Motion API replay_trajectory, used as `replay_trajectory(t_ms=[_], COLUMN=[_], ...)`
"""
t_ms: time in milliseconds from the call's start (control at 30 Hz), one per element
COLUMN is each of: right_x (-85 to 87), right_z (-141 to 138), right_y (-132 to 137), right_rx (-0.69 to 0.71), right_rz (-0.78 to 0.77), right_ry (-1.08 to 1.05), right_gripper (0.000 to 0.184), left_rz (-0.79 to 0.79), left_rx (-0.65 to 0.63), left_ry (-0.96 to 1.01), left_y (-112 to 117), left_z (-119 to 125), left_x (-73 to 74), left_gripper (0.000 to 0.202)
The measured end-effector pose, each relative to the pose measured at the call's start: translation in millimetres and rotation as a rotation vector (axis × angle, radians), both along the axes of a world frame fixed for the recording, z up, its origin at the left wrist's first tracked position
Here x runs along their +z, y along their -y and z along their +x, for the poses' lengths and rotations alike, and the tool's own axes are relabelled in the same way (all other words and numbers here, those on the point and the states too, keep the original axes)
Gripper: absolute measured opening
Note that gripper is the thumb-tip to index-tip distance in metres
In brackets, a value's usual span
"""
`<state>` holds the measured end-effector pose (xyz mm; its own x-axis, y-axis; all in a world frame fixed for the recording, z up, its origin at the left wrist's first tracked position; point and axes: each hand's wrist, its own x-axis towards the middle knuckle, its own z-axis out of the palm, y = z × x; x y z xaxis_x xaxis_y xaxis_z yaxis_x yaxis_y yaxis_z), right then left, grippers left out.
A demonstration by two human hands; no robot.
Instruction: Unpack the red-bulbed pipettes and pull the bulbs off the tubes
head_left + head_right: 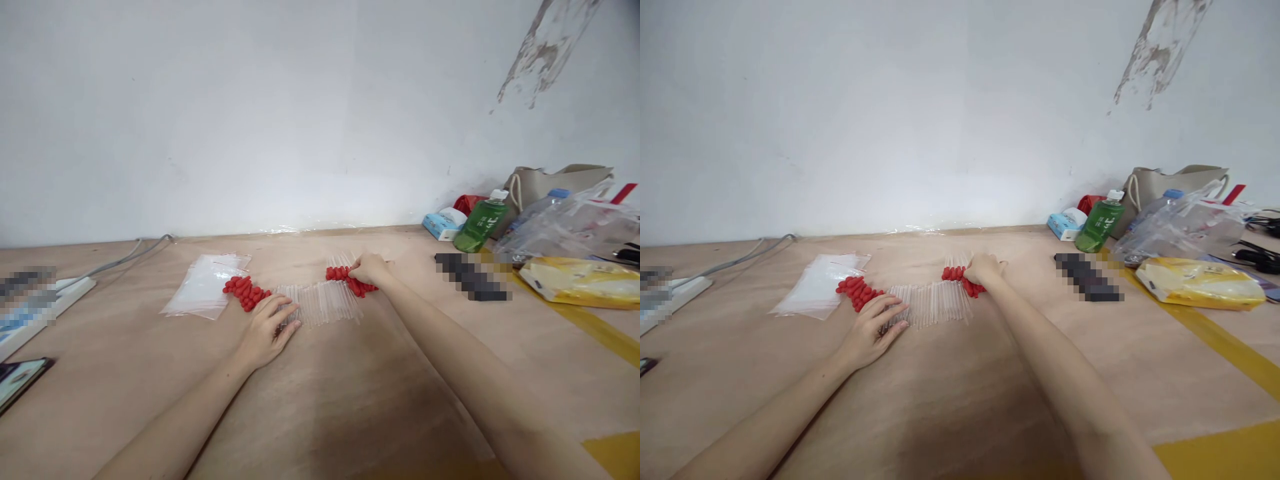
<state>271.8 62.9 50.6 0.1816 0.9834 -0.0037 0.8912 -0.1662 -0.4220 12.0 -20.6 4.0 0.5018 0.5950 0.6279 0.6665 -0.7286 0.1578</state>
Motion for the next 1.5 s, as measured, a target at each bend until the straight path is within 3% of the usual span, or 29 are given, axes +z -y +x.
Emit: replay_trajectory(t_ms=[300, 767, 967, 1033, 1133, 1300, 1400, 1500], right_x=[-1.2, -9.5, -11.8, -12.5, -18.3, -37.0, -45.3, -49.2], right_z=[2, 10, 15, 16, 14, 7, 1, -4], right_y=[4, 8, 11, 21, 47, 95, 109, 112], right_rx=[-0.079, -0.078, -0.072, 0.029, 0.333, 0.721, 0.842, 0.869], right_rz=[0.093, 0.145, 0.272, 0.395, 0.618, 0.745, 0.8, 0.812], right_ry=[-0.138, -0.17, -0.208, -0.216, -0.133, 0.033, 0.056, 0.055], right_gripper=[0.02, 0.015, 0.018, 0.018, 0.012, 0.01, 0.011, 0.014], left_rz=[-0.005, -0.026, -0.016, 0.003, 0.081, 0.233, 0.261, 0.255], left_rx=[-0.012, -0.022, -0.015, 0.01, 0.093, 0.113, 0.03, -0.031], left_ry=[-0.006, -0.012, -0.014, -0.002, 0.044, 0.014, -0.073, -0.108], left_y=[0, 0, 0, 0, 1, 7, 13, 18], left_z=[0, 0, 0, -1, 0, 9, 18, 26], left_x=[0.1, -0.3, -0.6, -0.8, -0.2, 2.2, 2.4, 1.6], left_gripper=[0.027, 0.027, 0.029, 0.034, 0.045, 0.044, 0.034, 0.019])
